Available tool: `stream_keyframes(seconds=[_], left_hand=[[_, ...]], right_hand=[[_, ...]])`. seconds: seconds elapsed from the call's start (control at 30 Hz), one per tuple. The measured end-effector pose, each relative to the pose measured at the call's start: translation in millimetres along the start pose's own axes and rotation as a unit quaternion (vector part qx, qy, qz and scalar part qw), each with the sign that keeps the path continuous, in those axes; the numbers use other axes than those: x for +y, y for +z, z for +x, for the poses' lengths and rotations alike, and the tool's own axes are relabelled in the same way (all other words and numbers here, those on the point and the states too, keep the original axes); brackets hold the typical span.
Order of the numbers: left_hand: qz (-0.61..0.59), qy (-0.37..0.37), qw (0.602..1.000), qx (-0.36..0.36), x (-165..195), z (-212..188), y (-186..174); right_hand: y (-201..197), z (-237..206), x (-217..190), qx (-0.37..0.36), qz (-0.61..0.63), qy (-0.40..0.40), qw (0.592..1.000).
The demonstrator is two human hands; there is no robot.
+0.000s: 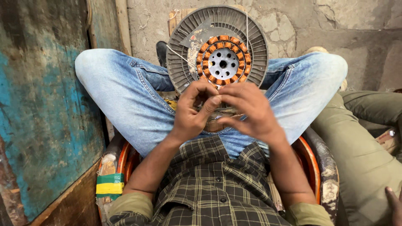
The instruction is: The person sits cross-legged on a chair with a motor stator on their lap and uses white string to tie and secure the copper windings. They repeatedly wrap the string around the coils and pull it tight to hold the windings in place.
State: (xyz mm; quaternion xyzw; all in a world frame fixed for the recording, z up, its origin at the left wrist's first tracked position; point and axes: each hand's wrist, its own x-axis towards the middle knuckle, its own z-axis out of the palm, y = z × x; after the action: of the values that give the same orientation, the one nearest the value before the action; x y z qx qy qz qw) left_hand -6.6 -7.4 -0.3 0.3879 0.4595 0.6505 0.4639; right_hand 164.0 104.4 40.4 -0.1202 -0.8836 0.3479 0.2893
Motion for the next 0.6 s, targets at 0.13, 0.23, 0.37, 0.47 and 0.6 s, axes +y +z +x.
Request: stream_keyframes(seconds=[0.13, 0.23, 0.37, 0.47, 0.6], left_hand=[[-0.064, -0.029, 0.997, 0.018, 11.2, -0.9, 5.6], [-0.12, -0.05, 0.992, -0.002, 22.6, 0.5, 9.8], [-0.023, 0.013, 0.996, -0.091, 35.7, 14.3, 7.1], [0.117, 0.071, 0.984, -0.114, 36.8, 46.7, -2.4], [0.391, 0.277, 0.867, -0.135, 29.8, 98.3, -5.6]], right_hand=[[17.2, -15.8, -6.0, 0.046, 0.011, 0.071, 0.996], [20.9, -21.1, -1.8, 0.037, 0.011, 0.056, 0.998], [15.4, -24.1, -1.9, 0.058, 0.027, 0.03, 0.998], [9.0, -27.7, -6.4, 0.06, 0.075, 0.045, 0.994], [9.4, -35.8, -7.4, 0.016, 0.096, 0.014, 0.995]])
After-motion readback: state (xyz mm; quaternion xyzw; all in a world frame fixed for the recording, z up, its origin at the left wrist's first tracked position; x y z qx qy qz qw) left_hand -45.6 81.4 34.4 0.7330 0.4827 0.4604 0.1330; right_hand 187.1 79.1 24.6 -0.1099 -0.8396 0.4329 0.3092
